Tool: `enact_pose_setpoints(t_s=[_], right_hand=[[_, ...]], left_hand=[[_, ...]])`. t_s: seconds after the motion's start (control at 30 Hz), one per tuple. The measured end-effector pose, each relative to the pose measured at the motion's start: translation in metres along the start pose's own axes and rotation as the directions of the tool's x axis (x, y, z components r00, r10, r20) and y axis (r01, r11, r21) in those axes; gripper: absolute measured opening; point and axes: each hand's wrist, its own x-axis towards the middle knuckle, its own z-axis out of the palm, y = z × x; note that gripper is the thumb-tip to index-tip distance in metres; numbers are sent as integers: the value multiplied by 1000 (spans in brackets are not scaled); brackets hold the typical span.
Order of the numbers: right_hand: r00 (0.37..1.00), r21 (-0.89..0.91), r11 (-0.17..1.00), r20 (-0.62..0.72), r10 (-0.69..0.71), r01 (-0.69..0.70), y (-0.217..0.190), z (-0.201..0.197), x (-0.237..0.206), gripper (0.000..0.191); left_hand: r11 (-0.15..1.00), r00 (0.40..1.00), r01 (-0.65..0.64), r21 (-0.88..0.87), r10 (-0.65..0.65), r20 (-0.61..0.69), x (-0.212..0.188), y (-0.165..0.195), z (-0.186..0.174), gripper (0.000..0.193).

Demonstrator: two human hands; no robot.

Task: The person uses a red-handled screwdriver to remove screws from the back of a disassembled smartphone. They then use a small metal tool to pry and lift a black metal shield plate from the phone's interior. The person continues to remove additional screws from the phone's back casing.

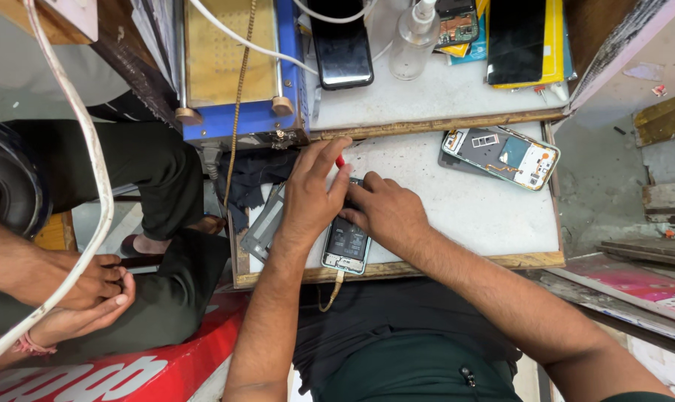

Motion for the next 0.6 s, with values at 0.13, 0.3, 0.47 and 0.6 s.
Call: enact_pose_setpoints(t_s=[0.13, 0.3, 0.47, 0.6], right_hand=[[998, -2, 1000, 60, 24, -24, 2, 2, 3, 39], [1000, -11, 1000, 14, -3, 3, 1, 2, 3, 40], [999, -27, 999, 39, 25, -24, 0, 1, 1, 34], [1000, 21, 1000, 2, 8, -8, 0, 1, 1, 38]], left_hand=[[991, 991, 106, -81, -99, 84, -2, 0, 1, 41], [997, 997, 52, 50, -54, 51, -1, -3, 5, 41], [994, 996, -25, -109, 34, 79, -4, -6, 8, 43], [993, 996, 45, -111, -36, 78, -5, -3, 7, 41]])
